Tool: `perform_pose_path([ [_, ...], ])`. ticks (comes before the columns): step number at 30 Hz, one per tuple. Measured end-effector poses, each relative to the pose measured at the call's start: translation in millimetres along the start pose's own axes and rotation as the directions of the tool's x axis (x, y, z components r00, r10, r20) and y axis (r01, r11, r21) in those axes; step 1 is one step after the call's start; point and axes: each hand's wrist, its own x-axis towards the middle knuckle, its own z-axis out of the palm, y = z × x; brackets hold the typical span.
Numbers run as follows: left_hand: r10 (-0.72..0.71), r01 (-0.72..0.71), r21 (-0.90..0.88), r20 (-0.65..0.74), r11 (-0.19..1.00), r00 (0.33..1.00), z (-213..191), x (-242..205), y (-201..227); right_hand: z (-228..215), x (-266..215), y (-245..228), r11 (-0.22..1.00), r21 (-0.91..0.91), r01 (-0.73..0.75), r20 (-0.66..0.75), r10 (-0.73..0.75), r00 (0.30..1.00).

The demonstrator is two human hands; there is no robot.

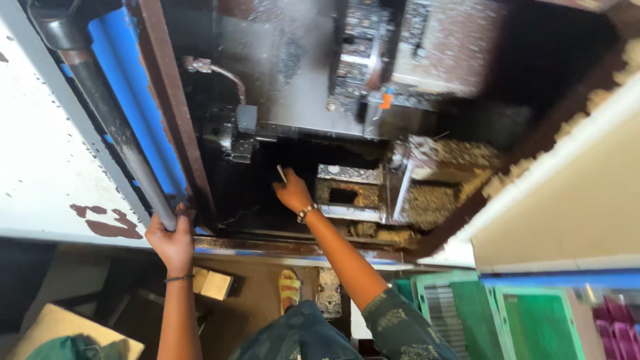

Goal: The person handles cylindrical metal rods, wiping them with a cloth and placing them into a machine. They also use a dial indicator to measure a rod and place it into a fixture. The person repeatedly picks up rods from a yellow bin, wipes them, and loads them into the machine.

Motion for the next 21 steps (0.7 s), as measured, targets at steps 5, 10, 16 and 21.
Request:
perform_pose_path([
  [5,0.241,-0.234,-0.075,0.107,0.969,0.965,-4,5,9,-41,-114,39,0.874,0.465,-0.139,0.111,0.099,0.989],
  [10,0.125,-0.096,-0.164,0.174,0.982,0.977,-13,0,4,-120,-238,32,0.994,0.066,-0.092,-0.183,0.103,0.978],
  [16,0.179,-0.165,-0.103,0.157,0.981,0.971,-2,-5,-8,-220,-346,24,1.0,0.009,-0.012,-0.518,0.015,0.855],
  [21,0.27,-0.273,0.003,0.135,0.962,0.953,31,-25,-18,-296,-399,16,0.988,-0.156,0.007,-0.691,-0.115,0.714],
])
